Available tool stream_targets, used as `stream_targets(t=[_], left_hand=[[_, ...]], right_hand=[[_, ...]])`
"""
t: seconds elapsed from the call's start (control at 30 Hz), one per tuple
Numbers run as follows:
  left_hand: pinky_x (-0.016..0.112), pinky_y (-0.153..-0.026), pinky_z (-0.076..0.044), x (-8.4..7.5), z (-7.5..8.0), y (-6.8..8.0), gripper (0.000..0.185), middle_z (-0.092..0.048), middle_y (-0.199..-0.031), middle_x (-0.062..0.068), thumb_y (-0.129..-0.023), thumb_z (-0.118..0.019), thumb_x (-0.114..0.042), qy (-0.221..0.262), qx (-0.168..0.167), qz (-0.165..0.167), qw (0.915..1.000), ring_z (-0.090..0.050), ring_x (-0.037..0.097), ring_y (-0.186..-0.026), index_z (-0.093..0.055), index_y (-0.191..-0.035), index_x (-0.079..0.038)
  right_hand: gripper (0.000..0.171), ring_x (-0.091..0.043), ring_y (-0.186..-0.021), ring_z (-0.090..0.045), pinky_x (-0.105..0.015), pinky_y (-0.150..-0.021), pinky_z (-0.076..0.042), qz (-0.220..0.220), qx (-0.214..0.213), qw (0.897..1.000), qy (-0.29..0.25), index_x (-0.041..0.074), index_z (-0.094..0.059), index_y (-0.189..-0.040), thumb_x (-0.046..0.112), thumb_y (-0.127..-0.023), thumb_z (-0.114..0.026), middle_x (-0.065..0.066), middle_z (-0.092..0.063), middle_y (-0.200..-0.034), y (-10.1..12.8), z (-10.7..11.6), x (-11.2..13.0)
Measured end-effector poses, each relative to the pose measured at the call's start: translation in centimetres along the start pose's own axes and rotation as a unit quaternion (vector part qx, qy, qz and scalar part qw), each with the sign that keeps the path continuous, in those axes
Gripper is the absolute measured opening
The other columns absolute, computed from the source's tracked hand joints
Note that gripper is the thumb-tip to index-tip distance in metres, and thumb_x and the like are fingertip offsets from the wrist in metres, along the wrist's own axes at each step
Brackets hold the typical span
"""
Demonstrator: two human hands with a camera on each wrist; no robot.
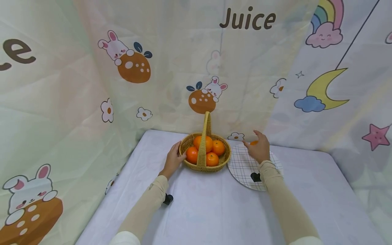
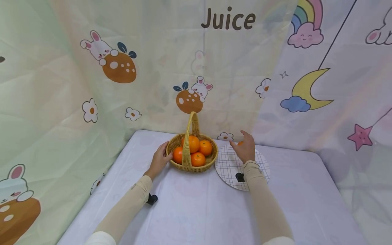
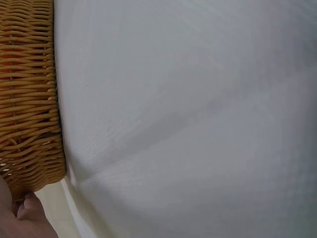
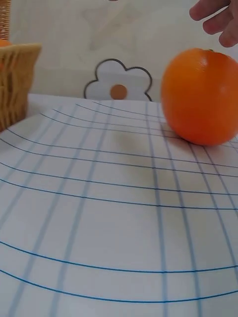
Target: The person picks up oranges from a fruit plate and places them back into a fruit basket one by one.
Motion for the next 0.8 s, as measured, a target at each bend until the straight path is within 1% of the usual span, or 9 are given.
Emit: stream_targets(t=[0.1, 0.27, 0.43, 0.53, 0.8], left_hand=[[0.037, -0.109, -0.038, 0.0, 0.1, 0.0, 0.069, -0.04, -0.148, 0.015, -0.088, -0.066, -0.012, -0.006, 0.0, 0.003, 1.0, -0.041, 0.027, -0.134, -0.036, -0.149, -0.002], [0.038, -0.109, -0.038, -0.1, 0.1, 0.0, 0.069, -0.04, -0.147, 0.017, -0.088, -0.067, -0.011, -0.002, 0.002, -0.005, 1.0, -0.041, 0.028, -0.134, -0.036, -0.149, -0.001], [0.037, -0.108, -0.039, 0.1, 0.0, -0.1, 0.068, -0.04, -0.148, 0.016, -0.089, -0.066, -0.012, -0.005, 0.008, -0.007, 0.9999, -0.041, 0.027, -0.134, -0.036, -0.149, -0.001], [0.037, -0.108, -0.04, 0.1, 0.0, -0.1, 0.068, -0.041, -0.147, 0.016, -0.089, -0.066, -0.012, -0.007, 0.006, -0.01, 0.9999, -0.042, 0.027, -0.133, -0.037, -0.149, -0.002], [0.036, -0.108, -0.04, 0.0, 0.0, -0.2, 0.067, -0.041, -0.147, 0.014, -0.089, -0.066, -0.013, -0.011, 0.005, -0.011, 0.9999, -0.042, 0.025, -0.133, -0.037, -0.149, -0.002]], right_hand=[[0.074, -0.043, -0.126, -0.041, -0.056, -0.108, -0.033, -0.011, 0.007, 1.0, 0.007, 0.001, -0.046, -0.142, 0.026, -0.081, -0.08, -0.025, -0.048, -0.137, -0.2, 0.2, -1.1], [0.08, -0.045, -0.128, -0.038, -0.058, -0.109, -0.032, -0.017, 0.014, 1.0, 0.007, 0.0, -0.042, -0.144, 0.032, -0.081, -0.08, -0.026, -0.046, -0.14, -0.5, 0.3, -1.9], [0.082, -0.046, -0.127, -0.039, -0.058, -0.106, -0.036, -0.046, 0.023, 0.999, 0.005, -0.002, -0.04, -0.145, 0.03, -0.081, -0.08, -0.028, -0.045, -0.14, -0.2, 0.2, -2.6], [0.083, -0.045, -0.127, -0.039, -0.058, -0.104, -0.039, -0.07, 0.029, 0.997, 0.012, -0.001, -0.038, -0.147, 0.03, -0.082, -0.079, -0.028, -0.043, -0.141, 0.0, -0.1, -3.3], [0.084, -0.043, -0.127, -0.038, -0.056, -0.107, -0.037, -0.105, 0.027, 0.994, 0.002, 0.0, -0.035, -0.148, 0.026, -0.082, -0.079, -0.026, -0.041, -0.143, 0.2, -0.6, -5.1]])
Point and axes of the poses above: each hand's wrist, its own y-axis away from the middle knuckle, its own z-axis out of the back of the hand, x = y × z, the point moved 6 cm from there along -y, towards the middle knuckle
